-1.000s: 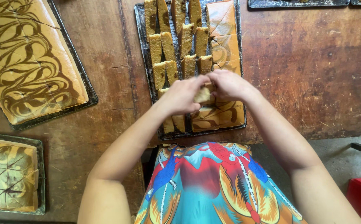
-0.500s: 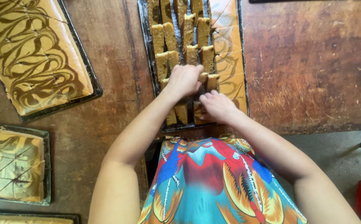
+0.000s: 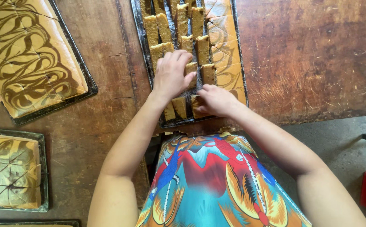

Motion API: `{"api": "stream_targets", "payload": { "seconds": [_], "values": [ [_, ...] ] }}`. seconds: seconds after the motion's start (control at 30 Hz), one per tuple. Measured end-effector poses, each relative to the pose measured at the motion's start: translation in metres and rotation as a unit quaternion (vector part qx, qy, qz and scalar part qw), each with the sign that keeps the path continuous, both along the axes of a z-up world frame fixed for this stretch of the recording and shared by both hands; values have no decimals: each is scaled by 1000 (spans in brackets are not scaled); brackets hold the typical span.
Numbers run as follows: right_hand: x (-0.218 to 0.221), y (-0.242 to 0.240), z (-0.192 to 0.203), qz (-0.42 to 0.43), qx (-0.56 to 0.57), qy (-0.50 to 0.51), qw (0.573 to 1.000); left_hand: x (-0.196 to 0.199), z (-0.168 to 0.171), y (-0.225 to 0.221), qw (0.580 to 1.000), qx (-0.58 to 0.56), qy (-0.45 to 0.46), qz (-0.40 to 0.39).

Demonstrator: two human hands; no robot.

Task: The person arranges slices of marbled cake onto rectangular trays by hand.

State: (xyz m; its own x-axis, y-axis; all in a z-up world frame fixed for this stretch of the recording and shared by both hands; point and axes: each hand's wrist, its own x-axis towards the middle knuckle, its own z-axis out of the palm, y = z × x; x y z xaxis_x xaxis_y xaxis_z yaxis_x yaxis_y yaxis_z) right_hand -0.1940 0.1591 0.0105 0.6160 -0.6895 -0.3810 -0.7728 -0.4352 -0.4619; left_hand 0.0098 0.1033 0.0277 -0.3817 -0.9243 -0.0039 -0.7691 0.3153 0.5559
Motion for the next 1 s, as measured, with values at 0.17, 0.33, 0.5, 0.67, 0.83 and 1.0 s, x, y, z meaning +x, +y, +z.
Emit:
{"api": "stream_targets", "payload": {
  "seconds": [0.17, 0.33, 0.5, 0.67, 0.83, 1.0],
  "values": [
    [21, 4, 12, 17, 2, 98, 995, 21, 16, 19, 995, -84, 40, 41],
    [18, -16, 14, 9, 45, 52, 998, 31, 31, 31, 992, -99, 45, 60],
    [-15, -24, 9, 34, 30, -56, 997, 9, 23, 51, 995, -94, 25, 7],
    [-37, -24, 5, 20, 11, 52, 998, -36, -30, 79, 974, -36, -140, -175],
    [-41, -5, 3, -57, -74, -29, 995, -47, -72, 85, 968, -113, -127, -185],
    [-52, -6, -6, -85, -69, -52, 993, -38, -22, 80, 964, 13, -97, -245]
  ]
}}
